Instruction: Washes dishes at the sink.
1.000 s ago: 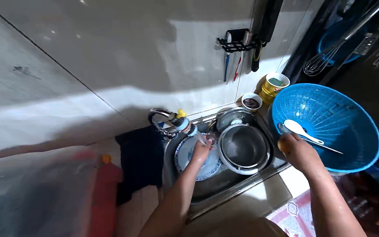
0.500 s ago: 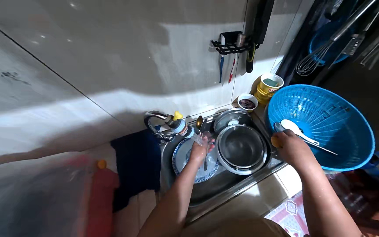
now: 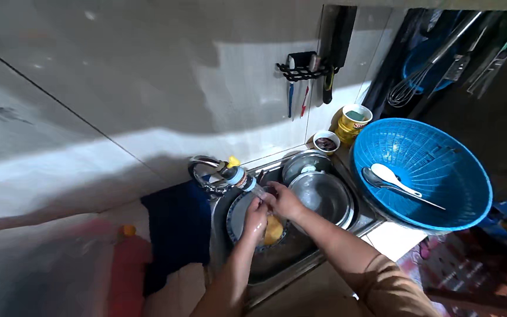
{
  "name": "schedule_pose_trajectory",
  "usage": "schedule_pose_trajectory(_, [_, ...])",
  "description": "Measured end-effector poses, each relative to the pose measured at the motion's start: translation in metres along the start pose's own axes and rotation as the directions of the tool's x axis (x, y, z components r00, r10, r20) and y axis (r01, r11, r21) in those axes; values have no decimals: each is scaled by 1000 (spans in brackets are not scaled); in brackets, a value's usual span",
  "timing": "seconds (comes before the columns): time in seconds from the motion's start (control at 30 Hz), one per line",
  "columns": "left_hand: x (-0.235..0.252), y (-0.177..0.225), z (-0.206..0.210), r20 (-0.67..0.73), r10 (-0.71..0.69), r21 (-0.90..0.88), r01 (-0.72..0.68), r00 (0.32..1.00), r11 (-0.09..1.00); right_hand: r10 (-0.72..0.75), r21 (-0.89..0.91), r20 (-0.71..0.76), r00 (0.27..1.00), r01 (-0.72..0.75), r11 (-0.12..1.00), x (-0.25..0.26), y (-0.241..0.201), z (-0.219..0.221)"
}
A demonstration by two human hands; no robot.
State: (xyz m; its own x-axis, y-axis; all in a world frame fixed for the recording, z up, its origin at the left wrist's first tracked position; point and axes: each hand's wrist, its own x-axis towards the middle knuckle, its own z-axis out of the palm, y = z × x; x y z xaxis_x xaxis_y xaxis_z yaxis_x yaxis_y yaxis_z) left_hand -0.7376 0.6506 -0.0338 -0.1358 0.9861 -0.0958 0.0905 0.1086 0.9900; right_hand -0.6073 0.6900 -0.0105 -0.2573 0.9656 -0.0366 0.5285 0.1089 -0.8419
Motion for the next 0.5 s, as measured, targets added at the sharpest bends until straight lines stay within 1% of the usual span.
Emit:
schedule_pose_trajectory(0.03, [0, -9, -3, 16, -8, -10, 8, 1000, 1000, 19, -78, -2, 1000, -20, 997, 10, 3, 9])
schedule_pose_trajectory(0.1, [1, -24, -7, 8, -76, -65, 77, 997, 995, 74, -256, 43, 996, -60, 965, 22, 6, 21])
schedule_pose_trajectory(0.13, [2, -30, -9, -6, -131, -99, 129, 991, 987, 98, -315, 72, 993, -71, 946, 26, 7, 24])
schedule_pose_trajectory(0.2, [3, -41, -14, -23, -248, -138, 243, 968, 960, 117, -379, 88, 989, -75, 922, 34, 13, 29])
schedule_pose_trajectory(0.27, [-1, -51, -20, 1, -319, -171, 315, 948, 934, 94, -375, 99, 991, -50, 926, 40, 20, 33])
schedule_pose_trajectory(0.33, [-7, -60, -22, 58, -342, -203, 346, 938, 916, 28, -349, 105, 994, 10, 937, 45, 27, 38])
schedule_pose_trajectory(0.43, [-19, -68, -21, 110, -325, -222, 342, 939, 913, -107, -358, 140, 984, 151, 921, 53, 38, 48])
schedule_pose_trajectory(0.5, [-23, -72, -21, 117, -308, -231, 328, 944, 916, -143, -325, 125, 982, 177, 929, 58, 49, 55])
